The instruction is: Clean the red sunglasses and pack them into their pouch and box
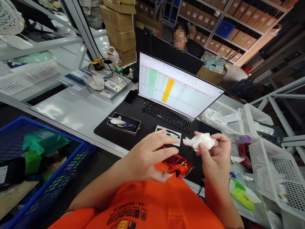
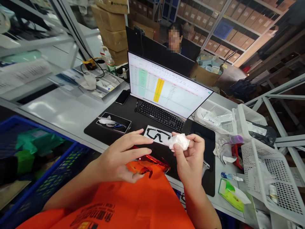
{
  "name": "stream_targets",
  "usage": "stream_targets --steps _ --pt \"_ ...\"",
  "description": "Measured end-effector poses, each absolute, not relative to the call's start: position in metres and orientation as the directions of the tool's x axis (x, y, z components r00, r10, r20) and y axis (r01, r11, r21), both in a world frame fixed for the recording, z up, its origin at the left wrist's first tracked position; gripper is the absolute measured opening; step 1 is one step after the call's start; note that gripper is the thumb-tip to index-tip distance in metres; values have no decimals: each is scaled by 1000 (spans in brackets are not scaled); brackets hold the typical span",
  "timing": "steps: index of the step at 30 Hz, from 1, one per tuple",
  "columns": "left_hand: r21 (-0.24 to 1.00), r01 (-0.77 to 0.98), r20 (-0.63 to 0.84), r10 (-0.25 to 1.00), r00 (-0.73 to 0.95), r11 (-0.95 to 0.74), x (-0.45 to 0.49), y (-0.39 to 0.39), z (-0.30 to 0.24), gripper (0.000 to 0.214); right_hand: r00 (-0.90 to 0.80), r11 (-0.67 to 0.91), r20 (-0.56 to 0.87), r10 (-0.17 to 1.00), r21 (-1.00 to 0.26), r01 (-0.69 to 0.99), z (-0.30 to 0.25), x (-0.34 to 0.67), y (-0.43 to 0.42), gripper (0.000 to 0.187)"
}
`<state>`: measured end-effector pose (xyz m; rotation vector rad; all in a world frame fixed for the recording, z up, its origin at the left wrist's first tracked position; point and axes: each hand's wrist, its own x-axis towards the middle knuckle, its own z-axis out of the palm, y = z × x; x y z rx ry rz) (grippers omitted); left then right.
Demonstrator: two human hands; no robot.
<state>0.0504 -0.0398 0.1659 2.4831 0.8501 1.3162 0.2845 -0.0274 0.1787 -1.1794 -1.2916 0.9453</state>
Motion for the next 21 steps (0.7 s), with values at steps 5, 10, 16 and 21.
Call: stream_targets --steps 5,10,16,21 --pt "449 399 657 598 459 -800 50 -36 161 47 -99 34 24 995 -994 101 186 283 -35 25" --pt "444 406 649 599 470 -799 51 -29 157 46 -238 8 -59 969 -964 267 202 282 -47 21" --pt "524 367 614 639 463 -769 47 -28 155 46 -385 -205 -219 897 -976 77 197 305 -57 23" --pt "513 313 650 599 467 -800 47 -24 154 47 -304 -212 -199 932 -977 -9 179 318 -55 11"
